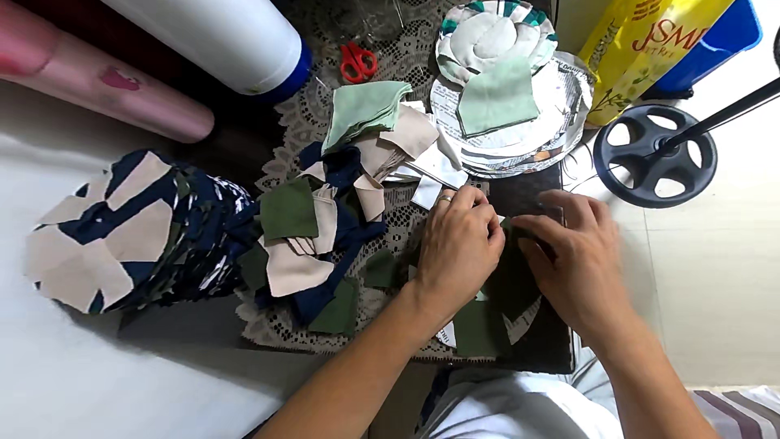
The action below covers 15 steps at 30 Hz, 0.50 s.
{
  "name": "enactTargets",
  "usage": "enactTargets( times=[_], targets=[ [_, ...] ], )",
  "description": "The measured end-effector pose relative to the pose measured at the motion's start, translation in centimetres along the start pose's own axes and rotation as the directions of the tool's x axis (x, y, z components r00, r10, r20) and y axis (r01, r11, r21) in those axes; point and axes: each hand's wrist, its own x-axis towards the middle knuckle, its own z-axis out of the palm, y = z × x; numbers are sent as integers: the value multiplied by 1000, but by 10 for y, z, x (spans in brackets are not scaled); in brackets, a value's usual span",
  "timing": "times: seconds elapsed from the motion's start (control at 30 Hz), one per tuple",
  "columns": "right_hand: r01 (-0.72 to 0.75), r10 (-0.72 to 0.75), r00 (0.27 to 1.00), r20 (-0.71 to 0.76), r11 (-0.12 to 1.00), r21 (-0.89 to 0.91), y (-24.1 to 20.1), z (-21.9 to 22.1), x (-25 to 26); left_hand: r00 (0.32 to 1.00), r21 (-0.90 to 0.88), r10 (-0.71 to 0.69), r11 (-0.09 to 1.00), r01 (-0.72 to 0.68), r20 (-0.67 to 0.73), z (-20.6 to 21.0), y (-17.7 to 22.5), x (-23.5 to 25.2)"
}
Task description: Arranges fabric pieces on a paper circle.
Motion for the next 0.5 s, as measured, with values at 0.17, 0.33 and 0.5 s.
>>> enactTargets(
  times=[0.17,0.33,0.5],
  targets=[
    [14,-14,1000,7,1000,19,11,11,-6,999,-64,24,998,-22,27,-13,-10,0],
    [-7,6,1000,11,997,83,16,14,-9,991,-46,53,998,-48,123,-20,-18,-13],
    [-25,23,1000,18,992,124,17,15,-9,988,-38,38,999,-33,147,-18,-21,-19]
  ],
)
